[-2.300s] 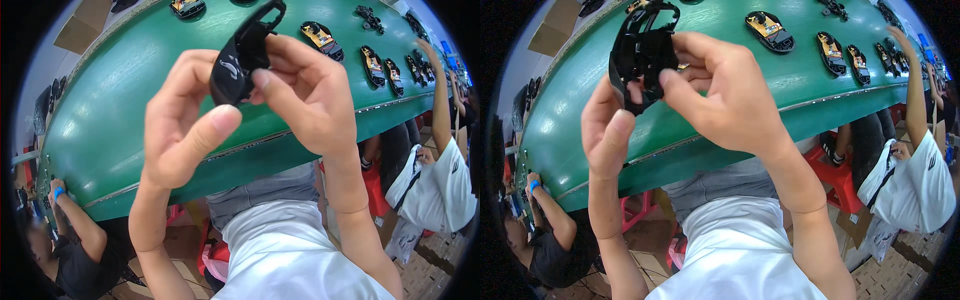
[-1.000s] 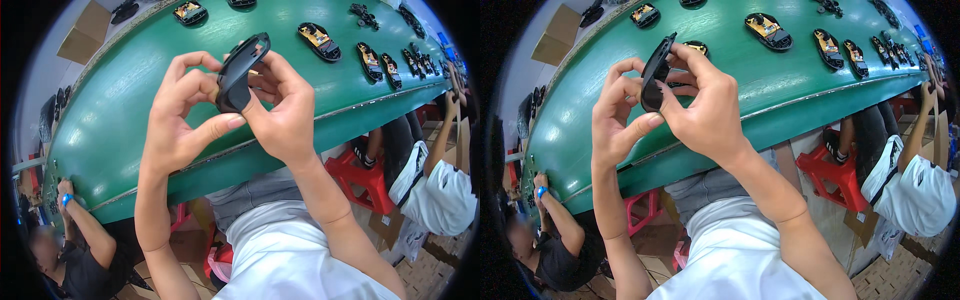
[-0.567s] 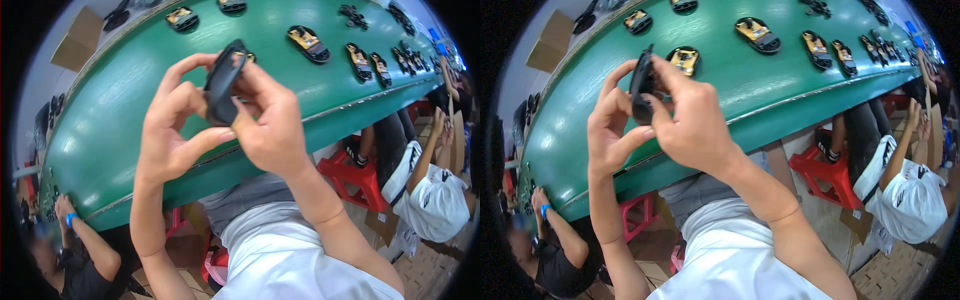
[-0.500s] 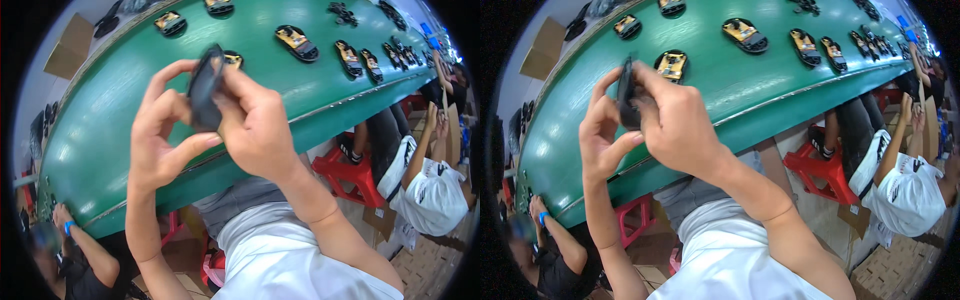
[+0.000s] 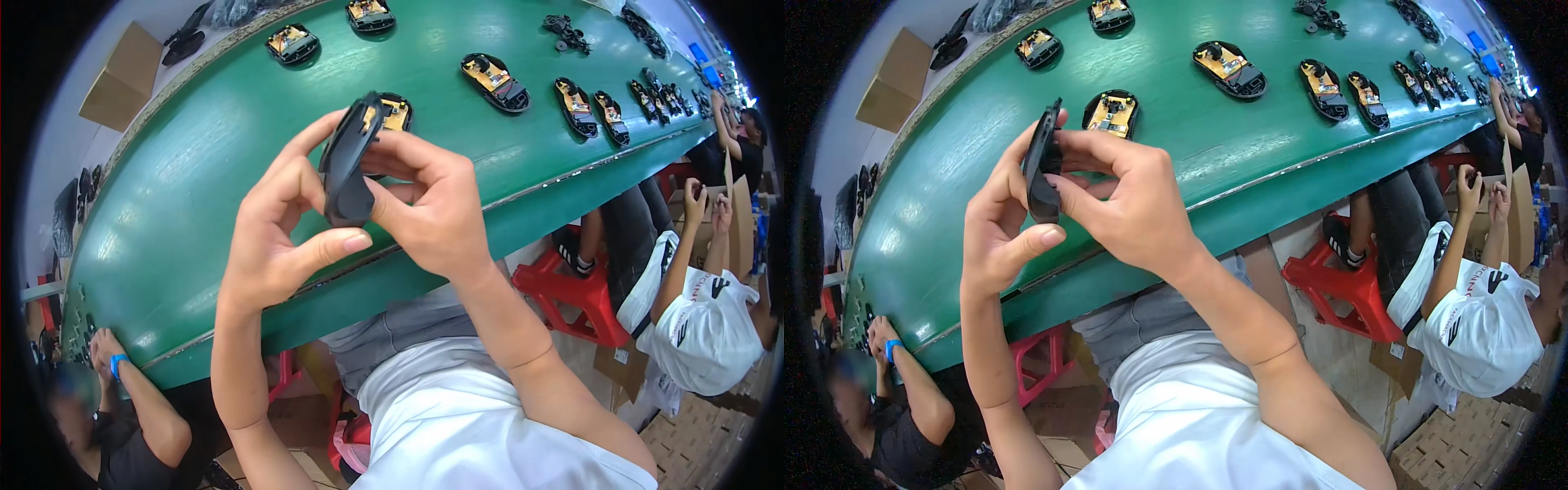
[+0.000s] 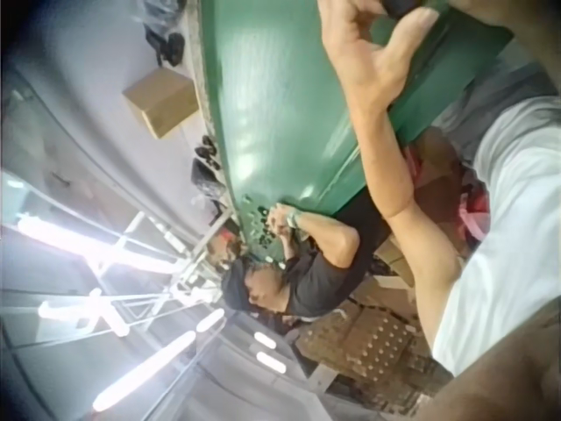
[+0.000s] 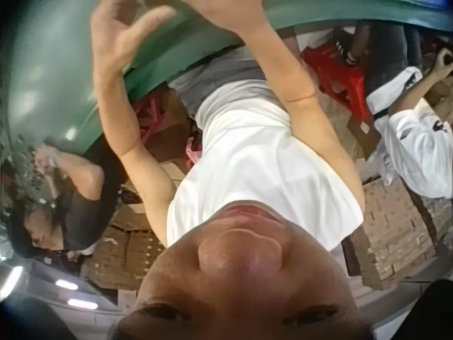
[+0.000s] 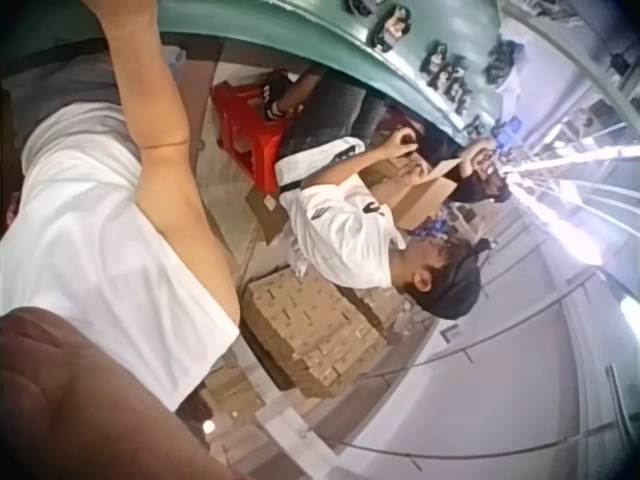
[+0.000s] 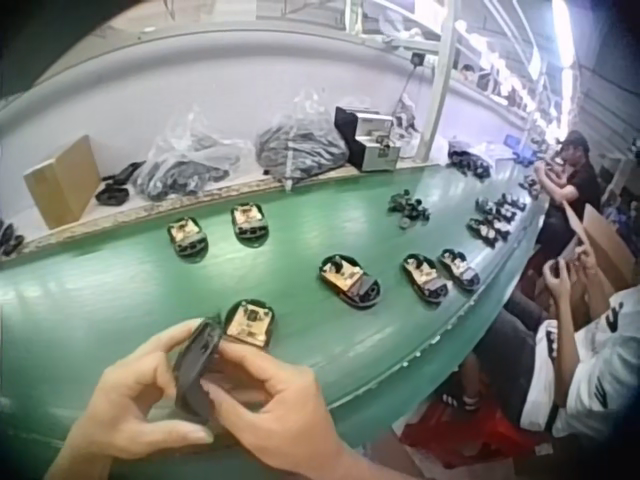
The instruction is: Assembling internal components and shells of electronic devices on a production line
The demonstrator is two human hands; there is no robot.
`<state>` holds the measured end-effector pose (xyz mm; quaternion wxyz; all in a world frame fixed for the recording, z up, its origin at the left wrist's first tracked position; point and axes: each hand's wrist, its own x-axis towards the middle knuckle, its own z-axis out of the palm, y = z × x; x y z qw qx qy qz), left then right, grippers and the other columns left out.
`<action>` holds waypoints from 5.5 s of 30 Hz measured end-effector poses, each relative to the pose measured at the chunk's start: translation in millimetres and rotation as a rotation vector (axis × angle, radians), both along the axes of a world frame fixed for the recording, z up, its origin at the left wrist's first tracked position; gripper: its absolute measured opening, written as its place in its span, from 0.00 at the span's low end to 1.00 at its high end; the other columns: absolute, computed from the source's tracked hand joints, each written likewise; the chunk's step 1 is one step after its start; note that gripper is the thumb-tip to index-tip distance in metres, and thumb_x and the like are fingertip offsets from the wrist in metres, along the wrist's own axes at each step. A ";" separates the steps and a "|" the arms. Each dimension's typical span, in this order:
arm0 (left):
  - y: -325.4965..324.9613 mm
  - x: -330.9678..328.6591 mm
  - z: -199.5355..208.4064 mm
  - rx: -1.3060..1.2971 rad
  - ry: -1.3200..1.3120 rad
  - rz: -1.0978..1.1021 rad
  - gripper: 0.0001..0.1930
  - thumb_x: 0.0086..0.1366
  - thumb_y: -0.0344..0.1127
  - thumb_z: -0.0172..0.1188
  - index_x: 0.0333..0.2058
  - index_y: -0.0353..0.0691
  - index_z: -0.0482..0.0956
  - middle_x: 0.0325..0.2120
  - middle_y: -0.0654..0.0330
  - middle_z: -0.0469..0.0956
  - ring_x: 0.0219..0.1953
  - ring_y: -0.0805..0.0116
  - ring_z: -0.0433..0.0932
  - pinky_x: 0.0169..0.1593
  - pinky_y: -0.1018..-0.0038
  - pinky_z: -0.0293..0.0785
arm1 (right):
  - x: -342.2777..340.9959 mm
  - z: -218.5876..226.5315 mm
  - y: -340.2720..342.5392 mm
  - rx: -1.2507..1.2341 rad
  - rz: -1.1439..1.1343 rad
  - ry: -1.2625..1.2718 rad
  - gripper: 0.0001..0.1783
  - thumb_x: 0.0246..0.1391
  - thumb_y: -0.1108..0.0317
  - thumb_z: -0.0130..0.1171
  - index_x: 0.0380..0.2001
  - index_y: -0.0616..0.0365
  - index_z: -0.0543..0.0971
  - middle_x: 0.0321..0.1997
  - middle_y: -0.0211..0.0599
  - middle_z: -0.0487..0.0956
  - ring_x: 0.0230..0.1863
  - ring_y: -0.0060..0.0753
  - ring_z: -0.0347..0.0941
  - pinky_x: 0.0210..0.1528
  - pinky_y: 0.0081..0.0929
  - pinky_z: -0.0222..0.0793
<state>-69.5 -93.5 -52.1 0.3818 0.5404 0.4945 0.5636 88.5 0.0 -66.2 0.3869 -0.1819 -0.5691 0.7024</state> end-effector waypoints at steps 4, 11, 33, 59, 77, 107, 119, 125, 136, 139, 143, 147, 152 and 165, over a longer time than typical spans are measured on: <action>0.8 -1.3 -0.7 0.007 0.035 -0.023 0.20 0.53 0.36 0.79 0.28 0.38 0.72 0.69 0.37 0.60 0.69 0.51 0.66 0.67 0.60 0.64 | 1.7 -1.2 -1.4 0.080 -0.050 -0.068 0.21 0.56 0.75 0.66 0.52 0.73 0.79 0.44 0.48 0.86 0.45 0.33 0.85 0.44 0.29 0.84; -2.1 1.5 -4.4 0.028 0.105 0.034 0.22 0.49 0.40 0.81 0.26 0.38 0.72 0.68 0.34 0.62 0.67 0.48 0.69 0.65 0.59 0.67 | 1.7 -3.3 -8.9 0.344 -0.161 -0.037 0.20 0.52 0.77 0.64 0.49 0.75 0.78 0.41 0.56 0.84 0.39 0.46 0.86 0.40 0.33 0.84; 4.9 -0.1 -3.9 -0.069 -0.374 -0.117 0.14 0.59 0.33 0.72 0.36 0.35 0.75 0.69 0.42 0.61 0.61 0.49 0.75 0.60 0.59 0.77 | 2.1 -12.2 8.3 0.265 -0.126 -0.098 0.16 0.60 0.83 0.51 0.49 0.73 0.81 0.45 0.52 0.85 0.39 0.32 0.85 0.42 0.28 0.80; 5.1 23.3 -15.5 -0.316 -0.554 -0.044 0.23 0.74 0.38 0.56 0.60 0.30 0.67 0.56 0.45 0.75 0.49 0.56 0.83 0.53 0.67 0.78 | 64.6 -13.5 51.5 -0.450 0.075 0.089 0.18 0.64 0.68 0.62 0.52 0.69 0.79 0.45 0.39 0.85 0.42 0.26 0.84 0.39 0.20 0.83; 6.2 29.7 -18.0 -0.367 -0.214 -0.037 0.14 0.70 0.32 0.55 0.51 0.33 0.72 0.43 0.51 0.82 0.40 0.65 0.82 0.47 0.72 0.76 | 323.1 7.6 301.2 0.018 -0.523 -0.699 0.17 0.66 0.55 0.60 0.42 0.59 0.86 0.37 0.33 0.86 0.36 0.25 0.81 0.40 0.25 0.78; 122.6 41.5 -59.4 0.058 1.155 0.367 0.28 0.64 0.37 0.61 0.62 0.36 0.70 0.63 0.47 0.70 0.68 0.44 0.65 0.69 0.55 0.60 | 111.1 -21.3 117.6 1.187 -0.105 -0.757 0.29 0.54 0.64 0.66 0.60 0.57 0.76 0.67 0.48 0.70 0.62 0.57 0.68 0.65 0.45 0.67; 94.8 31.2 -43.1 -0.021 1.248 0.059 0.27 0.68 0.49 0.60 0.64 0.57 0.72 0.68 0.55 0.65 0.70 0.45 0.61 0.70 0.38 0.52 | 128.0 -12.6 315.6 1.161 -0.638 -0.911 0.32 0.56 0.54 0.63 0.60 0.60 0.74 0.67 0.57 0.70 0.65 0.59 0.70 0.68 0.45 0.66; 69.3 11.1 -37.7 0.059 1.196 -0.008 0.24 0.66 0.49 0.61 0.60 0.56 0.76 0.66 0.55 0.69 0.68 0.47 0.64 0.70 0.39 0.53 | 151.8 -29.3 457.0 0.660 -0.764 -1.255 0.74 0.34 0.15 0.63 0.75 0.57 0.57 0.76 0.62 0.58 0.77 0.60 0.54 0.76 0.62 0.43; 7.9 -20.9 -34.8 -0.065 1.138 0.114 0.23 0.61 0.47 0.64 0.56 0.53 0.80 0.65 0.54 0.70 0.67 0.45 0.65 0.70 0.42 0.53 | 136.9 -60.5 453.3 0.933 -0.568 -1.069 0.27 0.51 0.45 0.67 0.53 0.38 0.84 0.61 0.36 0.78 0.62 0.45 0.73 0.65 0.45 0.68; 5.7 -22.7 -36.4 -0.060 1.155 0.131 0.23 0.62 0.47 0.64 0.55 0.53 0.80 0.65 0.54 0.70 0.67 0.45 0.65 0.70 0.42 0.54 | 124.2 -59.4 440.7 0.946 -0.520 -1.017 0.21 0.53 0.49 0.66 0.49 0.37 0.85 0.58 0.35 0.80 0.59 0.43 0.75 0.63 0.45 0.69; 8.0 -21.9 -38.1 -0.032 1.150 0.136 0.22 0.62 0.48 0.64 0.55 0.53 0.80 0.64 0.54 0.71 0.66 0.45 0.66 0.69 0.42 0.54 | 124.2 -48.6 428.2 1.093 -0.503 -1.000 0.32 0.53 0.41 0.65 0.59 0.39 0.80 0.65 0.40 0.74 0.66 0.47 0.68 0.69 0.45 0.62; 8.6 -22.1 -39.3 -0.015 1.146 0.142 0.23 0.62 0.48 0.64 0.55 0.53 0.80 0.64 0.54 0.71 0.66 0.45 0.66 0.69 0.42 0.54 | 149.5 -52.9 412.9 1.118 -0.553 -1.097 0.56 0.47 0.30 0.67 0.71 0.54 0.64 0.73 0.51 0.64 0.75 0.54 0.55 0.74 0.47 0.53; 10.5 -20.4 -38.0 -0.028 1.143 0.144 0.24 0.60 0.47 0.66 0.55 0.53 0.80 0.63 0.54 0.71 0.66 0.45 0.66 0.69 0.42 0.55 | 144.1 -50.5 414.4 1.088 -0.474 -0.998 0.60 0.43 0.32 0.72 0.71 0.58 0.63 0.72 0.56 0.64 0.73 0.57 0.59 0.74 0.46 0.56; 14.2 -16.6 -32.7 -0.082 1.125 0.124 0.25 0.55 0.46 0.67 0.54 0.52 0.82 0.64 0.54 0.71 0.66 0.45 0.66 0.70 0.42 0.54 | 41.6 -53.3 452.7 1.189 -0.296 -0.806 0.50 0.44 0.37 0.73 0.65 0.52 0.71 0.68 0.51 0.68 0.69 0.55 0.65 0.70 0.44 0.63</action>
